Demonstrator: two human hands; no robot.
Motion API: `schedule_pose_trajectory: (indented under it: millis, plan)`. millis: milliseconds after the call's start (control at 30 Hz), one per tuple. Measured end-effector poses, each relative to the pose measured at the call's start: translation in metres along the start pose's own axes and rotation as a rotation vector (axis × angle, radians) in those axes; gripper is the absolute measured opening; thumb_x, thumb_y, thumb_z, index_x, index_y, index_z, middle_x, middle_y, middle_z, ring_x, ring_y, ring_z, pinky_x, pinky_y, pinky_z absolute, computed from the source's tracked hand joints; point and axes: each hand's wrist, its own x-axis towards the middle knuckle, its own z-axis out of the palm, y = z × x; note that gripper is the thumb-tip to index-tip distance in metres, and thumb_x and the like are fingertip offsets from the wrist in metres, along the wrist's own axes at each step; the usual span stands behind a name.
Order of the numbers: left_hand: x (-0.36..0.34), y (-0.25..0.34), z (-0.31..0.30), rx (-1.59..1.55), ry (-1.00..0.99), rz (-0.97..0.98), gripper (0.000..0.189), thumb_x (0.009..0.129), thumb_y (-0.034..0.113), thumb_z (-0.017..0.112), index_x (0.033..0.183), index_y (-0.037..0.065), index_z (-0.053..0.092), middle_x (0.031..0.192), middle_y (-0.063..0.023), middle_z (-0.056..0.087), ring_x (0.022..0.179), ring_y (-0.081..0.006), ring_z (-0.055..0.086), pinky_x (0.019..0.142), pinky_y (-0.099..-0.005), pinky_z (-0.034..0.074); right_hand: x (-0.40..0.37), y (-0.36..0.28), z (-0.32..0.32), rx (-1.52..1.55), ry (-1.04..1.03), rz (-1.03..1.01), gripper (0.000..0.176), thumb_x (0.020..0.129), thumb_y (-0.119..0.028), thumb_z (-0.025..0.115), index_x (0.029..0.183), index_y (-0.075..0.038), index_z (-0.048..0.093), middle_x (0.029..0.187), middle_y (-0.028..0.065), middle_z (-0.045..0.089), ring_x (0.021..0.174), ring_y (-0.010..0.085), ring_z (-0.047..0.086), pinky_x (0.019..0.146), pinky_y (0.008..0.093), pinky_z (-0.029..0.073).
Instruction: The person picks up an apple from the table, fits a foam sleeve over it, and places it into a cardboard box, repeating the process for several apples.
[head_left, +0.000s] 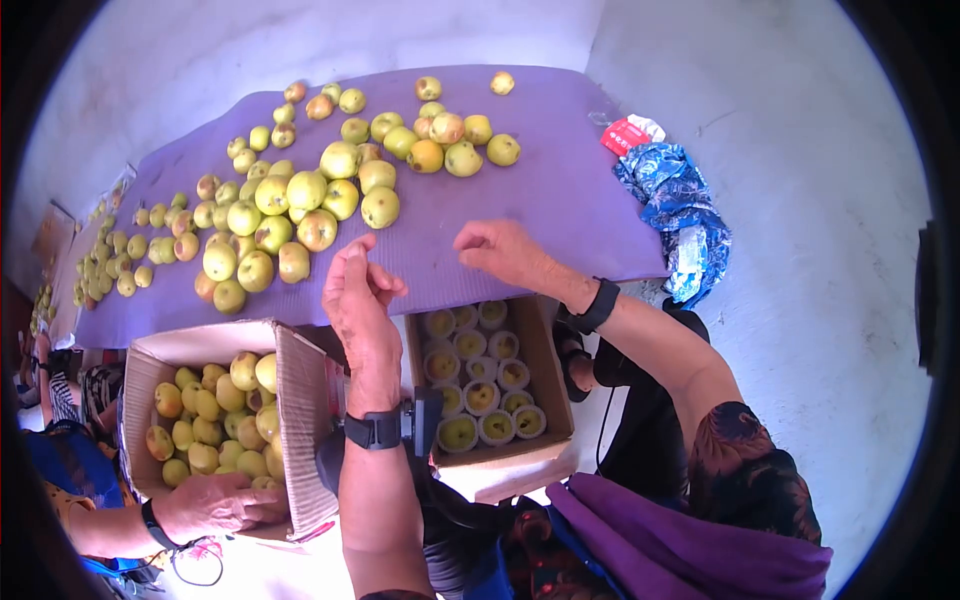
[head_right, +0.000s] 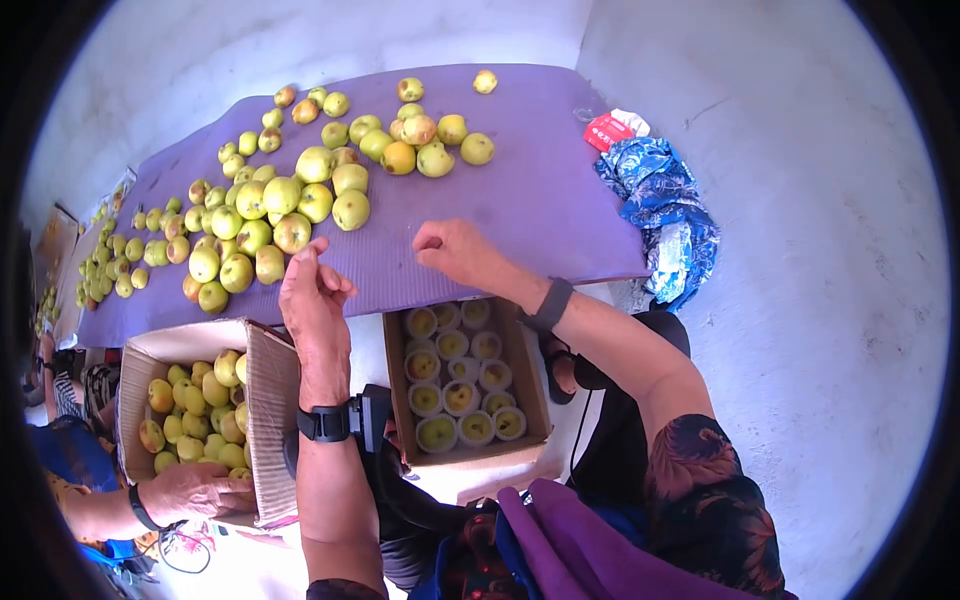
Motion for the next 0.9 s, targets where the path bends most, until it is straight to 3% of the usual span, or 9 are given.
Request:
schedule_pose_trajectory:
  millis: [200, 300, 433, 500, 533, 633, 700, 800, 900]
  plan:
    - [0.000, -0.002, -0.001, 0.050, -0.014, -0.032, 0.030, 0.097, 0.027, 0.049, 0.109, 0.000, 0.058, 0.060, 0.0019, 0.046, 0.055, -0.0103, 0.050, 0.054, -0.0256, 0.046, 0.023, 0.045, -0.041, -0.398, 0.199, 0.162, 0.036, 0.078, -0.015, 0.065, 0.110, -0.002, 0.058, 0.099, 0.0180, 0.066, 0.092, 0.0315, 0.063, 0.081, 0.0398, 0.050]
    - [-0.001, -0.002, 0.002, 0.057, -0.009, -0.043, 0.029, 0.096, 0.026, 0.050, 0.108, 0.000, 0.058, 0.060, 0.0019, 0.046, 0.055, -0.0101, 0.051, 0.053, -0.0254, 0.046, 0.048, 0.087, -0.069, -0.591, 0.422, 0.084, 0.038, 0.078, -0.014, 0.066, 0.112, -0.003, 0.055, 0.100, 0.0140, 0.065, 0.095, 0.0271, 0.062, 0.083, 0.0390, 0.050]
    - [0.001, -0.005, 0.000, -0.025, 0.087, 0.003, 0.029, 0.096, 0.025, 0.050, 0.109, 0.001, 0.057, 0.061, 0.0016, 0.046, 0.055, -0.0109, 0.051, 0.054, -0.0264, 0.047, 0.069, 0.056, -0.078, -0.480, 0.421, 0.140, 0.038, 0.078, -0.013, 0.066, 0.113, -0.003, 0.057, 0.100, 0.0141, 0.064, 0.094, 0.0263, 0.062, 0.084, 0.0375, 0.050]
    - [0.006, -0.007, -0.005, -0.175, 0.171, 0.022, 0.028, 0.096, 0.024, 0.050, 0.111, 0.001, 0.055, 0.062, 0.0013, 0.047, 0.056, -0.0119, 0.051, 0.056, -0.0276, 0.047, 0.071, 0.026, -0.073, -0.360, 0.128, 0.125, 0.040, 0.077, -0.015, 0.065, 0.114, -0.004, 0.057, 0.110, 0.0165, 0.063, 0.100, 0.0298, 0.061, 0.087, 0.0399, 0.048]
    - [0.006, -0.007, -0.006, -0.167, 0.178, 0.027, 0.028, 0.096, 0.024, 0.050, 0.111, 0.001, 0.055, 0.062, 0.0013, 0.047, 0.056, -0.0119, 0.051, 0.056, -0.0276, 0.047, 0.072, 0.018, -0.064, -0.350, 0.123, 0.121, 0.040, 0.077, -0.015, 0.065, 0.114, -0.004, 0.057, 0.110, 0.0165, 0.063, 0.100, 0.0298, 0.061, 0.087, 0.0399, 0.048]
    - [0.006, -0.007, -0.006, -0.222, 0.185, -0.045, 0.026, 0.096, 0.023, 0.050, 0.110, 0.002, 0.054, 0.063, 0.0011, 0.047, 0.057, -0.0126, 0.052, 0.057, -0.0285, 0.048, 0.082, 0.003, -0.027, -0.266, 0.077, -0.001, 0.035, 0.078, -0.012, 0.067, 0.110, -0.001, 0.059, 0.102, 0.0144, 0.064, 0.096, 0.0240, 0.062, 0.085, 0.0343, 0.050]
    - [0.004, -0.005, -0.004, -0.216, 0.179, -0.048, 0.026, 0.096, 0.023, 0.050, 0.110, 0.002, 0.054, 0.063, 0.0011, 0.047, 0.057, -0.0124, 0.052, 0.057, -0.0284, 0.048, 0.092, 0.002, -0.006, -0.370, 0.099, -0.222, 0.040, 0.078, -0.014, 0.069, 0.114, -0.002, 0.056, 0.107, 0.0163, 0.062, 0.098, 0.0279, 0.061, 0.088, 0.0378, 0.049]
    - [0.005, -0.006, -0.005, -0.216, 0.168, -0.049, 0.026, 0.096, 0.024, 0.050, 0.110, 0.002, 0.054, 0.063, 0.0011, 0.047, 0.057, -0.0120, 0.052, 0.056, -0.0280, 0.048, 0.105, -0.002, 0.024, -0.489, 0.162, -0.352, 0.051, 0.076, -0.023, 0.072, 0.120, -0.005, 0.053, 0.114, 0.0174, 0.058, 0.102, 0.0322, 0.059, 0.091, 0.0418, 0.046]
    - [0.007, -0.007, -0.007, -0.218, 0.166, -0.042, 0.027, 0.096, 0.024, 0.051, 0.110, 0.002, 0.054, 0.063, 0.0011, 0.048, 0.057, -0.0121, 0.052, 0.056, -0.0283, 0.048, 0.111, -0.019, 0.051, -0.646, 0.087, -0.129, 0.060, 0.074, -0.034, 0.074, 0.123, -0.007, 0.051, 0.122, 0.0189, 0.054, 0.105, 0.0350, 0.057, 0.092, 0.0449, 0.044]
